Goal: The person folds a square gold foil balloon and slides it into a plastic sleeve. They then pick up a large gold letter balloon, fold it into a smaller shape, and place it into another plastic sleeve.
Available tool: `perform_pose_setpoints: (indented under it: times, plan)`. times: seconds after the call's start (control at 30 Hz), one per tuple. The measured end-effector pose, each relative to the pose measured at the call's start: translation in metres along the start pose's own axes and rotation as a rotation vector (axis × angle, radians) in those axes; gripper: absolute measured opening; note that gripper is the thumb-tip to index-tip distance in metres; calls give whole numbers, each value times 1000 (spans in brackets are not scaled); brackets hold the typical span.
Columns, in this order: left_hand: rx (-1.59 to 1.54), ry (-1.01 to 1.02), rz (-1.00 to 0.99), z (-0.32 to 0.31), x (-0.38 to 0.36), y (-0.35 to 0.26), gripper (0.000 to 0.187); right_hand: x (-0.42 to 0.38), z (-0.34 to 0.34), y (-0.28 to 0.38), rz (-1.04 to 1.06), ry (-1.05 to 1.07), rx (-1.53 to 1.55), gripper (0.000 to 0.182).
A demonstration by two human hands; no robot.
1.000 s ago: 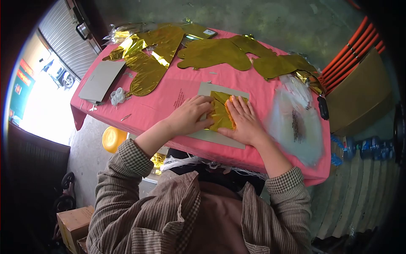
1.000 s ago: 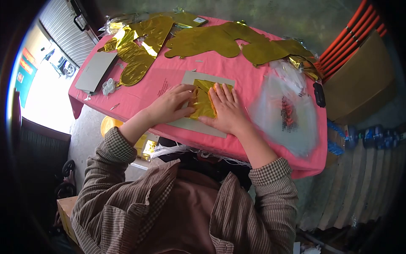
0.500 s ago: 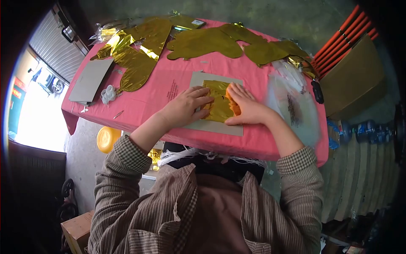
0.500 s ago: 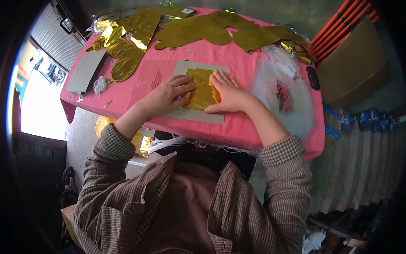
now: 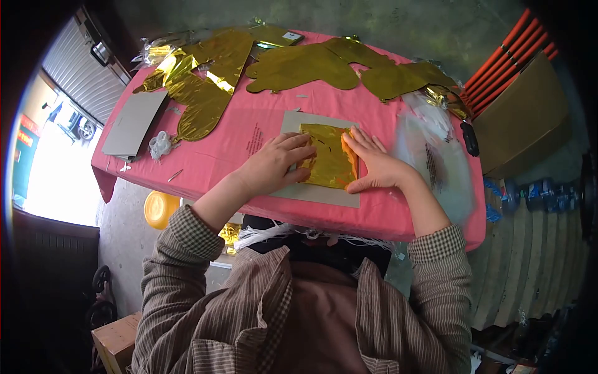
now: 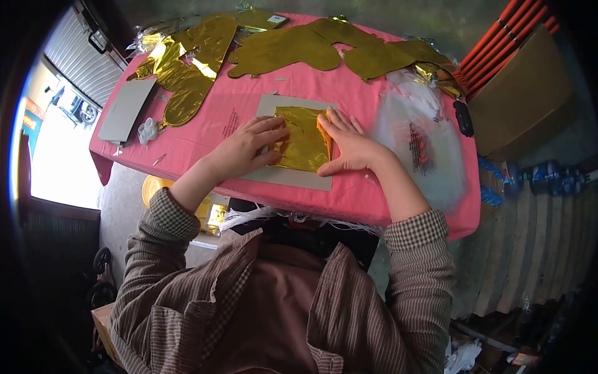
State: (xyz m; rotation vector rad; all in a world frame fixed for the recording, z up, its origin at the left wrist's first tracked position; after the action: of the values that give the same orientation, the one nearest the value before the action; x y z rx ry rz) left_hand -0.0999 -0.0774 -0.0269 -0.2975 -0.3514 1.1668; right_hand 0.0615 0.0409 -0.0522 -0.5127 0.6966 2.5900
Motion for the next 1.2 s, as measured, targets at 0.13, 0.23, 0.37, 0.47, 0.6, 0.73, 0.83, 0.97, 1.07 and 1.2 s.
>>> perform_pose_setpoints:
  times: [0.13,0.23,0.37,0.47,0.6,0.73,0.83,0.97,1.07,1.2]
  plan:
    - [-11,-58,36,5,-4,-3,54,-1,1,1,-8,9,-9,125]
    - [114,-174,182,1,-12,2,59,-2,1,2,-7,19,-8,124]
    - [102,-74,292,-15,-11,6,70,-1,1,3,-5,14,-33,123]
    - [108,-41,276,-20,-6,1,73,-3,2,4,-31,20,-45,122]
    - [142,-38,259,-25,-1,-6,74,-5,1,8,-59,32,-66,121]
    - [159,-31,244,-30,12,-11,73,-7,0,12,-61,35,-65,121]
    - [173,-13,211,-28,19,-12,74,-8,-1,12,-67,28,-68,121]
    - [237,43,229,-24,17,-12,75,-9,0,13,-83,9,-73,121]
    - [226,39,227,-26,17,-12,76,-12,3,9,-62,-36,-15,121]
    - [229,40,240,-26,17,-11,77,-13,7,4,-42,-95,8,123]
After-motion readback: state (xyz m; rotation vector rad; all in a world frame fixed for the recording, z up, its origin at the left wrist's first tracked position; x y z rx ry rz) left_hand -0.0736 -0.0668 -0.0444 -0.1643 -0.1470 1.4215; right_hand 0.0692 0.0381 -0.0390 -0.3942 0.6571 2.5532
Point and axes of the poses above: each hand's wrist, its own x-axis towards the middle knuckle, its own z-axis out of the back of the hand, y = z × x, the point moved 6 cm from there along x, towards the middle knuckle, and after that the axes turned 9 degrees about y, right-handed, at the moved point
